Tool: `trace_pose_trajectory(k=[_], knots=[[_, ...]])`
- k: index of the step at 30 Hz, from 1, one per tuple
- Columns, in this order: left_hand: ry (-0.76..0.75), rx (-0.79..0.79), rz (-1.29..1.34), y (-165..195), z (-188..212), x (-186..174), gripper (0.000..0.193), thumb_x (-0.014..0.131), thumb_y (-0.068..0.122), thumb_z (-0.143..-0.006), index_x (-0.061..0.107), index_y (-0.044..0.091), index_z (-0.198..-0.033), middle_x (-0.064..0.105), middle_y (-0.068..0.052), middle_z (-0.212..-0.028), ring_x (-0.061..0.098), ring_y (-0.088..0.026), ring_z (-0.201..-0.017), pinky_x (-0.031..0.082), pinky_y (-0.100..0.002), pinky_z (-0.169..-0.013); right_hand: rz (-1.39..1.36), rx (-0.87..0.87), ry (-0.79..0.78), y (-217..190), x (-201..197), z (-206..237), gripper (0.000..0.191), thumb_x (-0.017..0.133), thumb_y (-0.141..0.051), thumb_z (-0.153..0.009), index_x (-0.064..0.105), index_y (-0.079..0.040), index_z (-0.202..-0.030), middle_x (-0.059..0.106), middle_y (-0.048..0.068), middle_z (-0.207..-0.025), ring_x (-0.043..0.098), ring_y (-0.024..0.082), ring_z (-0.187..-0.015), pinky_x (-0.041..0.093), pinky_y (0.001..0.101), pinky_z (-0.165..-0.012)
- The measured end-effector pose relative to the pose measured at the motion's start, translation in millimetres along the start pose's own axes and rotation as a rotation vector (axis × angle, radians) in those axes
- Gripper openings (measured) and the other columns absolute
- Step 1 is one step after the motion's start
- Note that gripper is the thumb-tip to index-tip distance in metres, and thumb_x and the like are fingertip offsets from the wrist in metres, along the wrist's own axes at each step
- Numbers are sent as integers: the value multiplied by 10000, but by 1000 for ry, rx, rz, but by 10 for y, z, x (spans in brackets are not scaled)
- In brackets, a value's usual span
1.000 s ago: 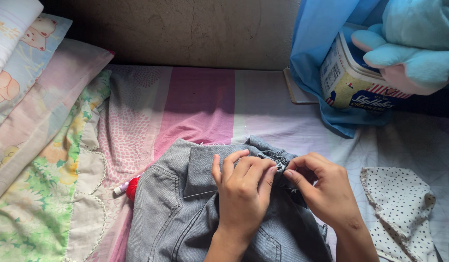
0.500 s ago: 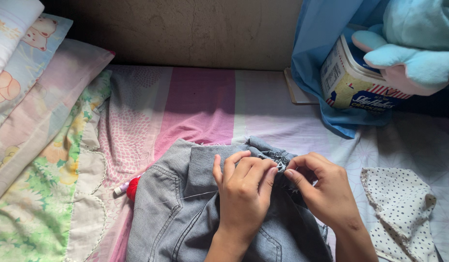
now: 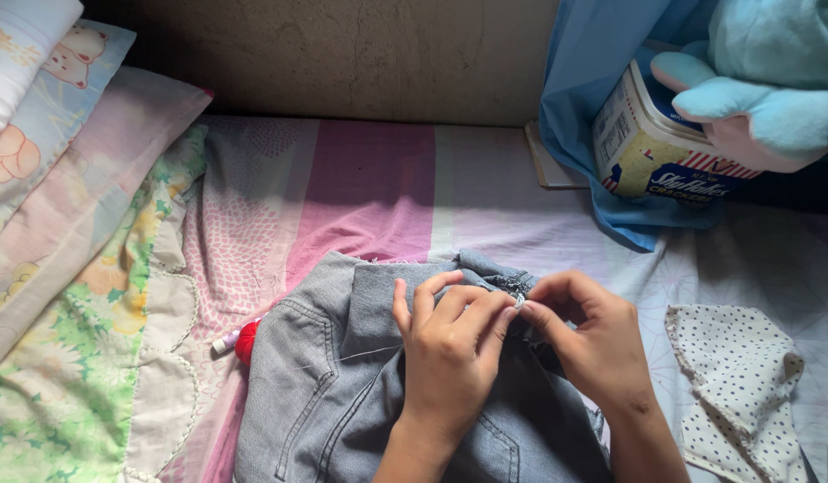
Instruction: The person sits at a bed with denim shorts, a red pincushion, chalk, and scissors. They thread a needle, then hand-sew along the frayed waistband of the shorts, pulling the needle and thread through the fabric and adjusting the garment as they stitch.
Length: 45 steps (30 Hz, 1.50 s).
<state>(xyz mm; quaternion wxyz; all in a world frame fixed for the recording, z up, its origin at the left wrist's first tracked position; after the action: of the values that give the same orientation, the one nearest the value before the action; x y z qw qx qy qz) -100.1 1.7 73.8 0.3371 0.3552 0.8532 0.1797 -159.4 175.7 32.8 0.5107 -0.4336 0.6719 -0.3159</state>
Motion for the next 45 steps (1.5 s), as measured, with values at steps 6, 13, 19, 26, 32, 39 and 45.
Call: trace_pose_trajectory(k=[6, 13, 19, 26, 32, 39, 45], knots=[[45, -56, -25, -63, 3, -17, 92, 718, 248, -923, 755, 181, -974, 710, 31, -979, 597, -263, -1187, 192, -655, -1171, -181, 8, -136, 114, 35, -59, 205, 796, -44, -822, 696, 0, -995, 736, 31, -864, 692, 80, -774, 581, 233, -642], [92, -96, -11, -105, 18, -43, 95, 729, 239, -913, 755, 172, -975, 712, 20, -986, 619, -261, -1159, 216, -632, -1178, -96, -45, -168, 13, 23, -28, 232, 808, -44, -807, 708, 12, -1009, 761, 46, -877, 715, 86, -811, 601, 247, -732], [87, -87, -3, -99, 22, -44, 95, 729, 232, -912, 759, 169, -977, 715, 22, -979, 622, -263, -1156, 215, -632, -1176, -105, -43, -156, -12, 17, -19, 227, 799, -29, -813, 705, 14, -1015, 758, 49, -889, 711, 86, -829, 599, 250, -741], [83, -92, -2, -105, 11, -27, 98, 740, 243, -899, 764, 167, -957, 725, 21, -976, 626, -261, -1146, 213, -638, -1171, -165, -120, -116, -46, -8, 3, 186, 767, 56, -823, 677, 16, -981, 710, 35, -905, 663, 77, -868, 560, 239, -771], [77, -116, -5, -118, 15, -27, 100, 734, 251, -901, 766, 163, -935, 726, 0, -969, 633, -258, -1130, 223, -640, -1168, -157, -160, -115, -77, -3, 25, 181, 757, 86, -820, 656, 11, -951, 689, 24, -880, 652, 75, -857, 556, 231, -770], [71, -138, -7, -126, 15, -21, 103, 725, 252, -908, 766, 159, -925, 719, -17, -966, 636, -249, -1100, 244, -642, -1161, -167, -163, -102, -101, -13, 32, 185, 753, 88, -821, 642, 7, -945, 683, 21, -878, 653, 63, -851, 553, 219, -761], [44, -114, 8, -66, 16, 8, 112, 717, 246, -917, 765, 148, -944, 721, -3, -970, 615, -275, -1159, 237, -637, -1159, -114, -187, -30, -99, 2, 54, 176, 770, 79, -831, 648, 4, -933, 690, 26, -842, 636, 61, -792, 522, 214, -689]])
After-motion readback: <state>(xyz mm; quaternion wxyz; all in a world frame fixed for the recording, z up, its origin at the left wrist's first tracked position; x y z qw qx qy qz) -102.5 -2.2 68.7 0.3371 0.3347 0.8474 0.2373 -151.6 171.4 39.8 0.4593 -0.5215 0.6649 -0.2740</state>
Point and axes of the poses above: each hand's wrist, its own z-axis away from the middle knuckle, its own x-axis out of the palm, y = z × x, the point moved 8 cm from there along -z, towards the middle knuckle
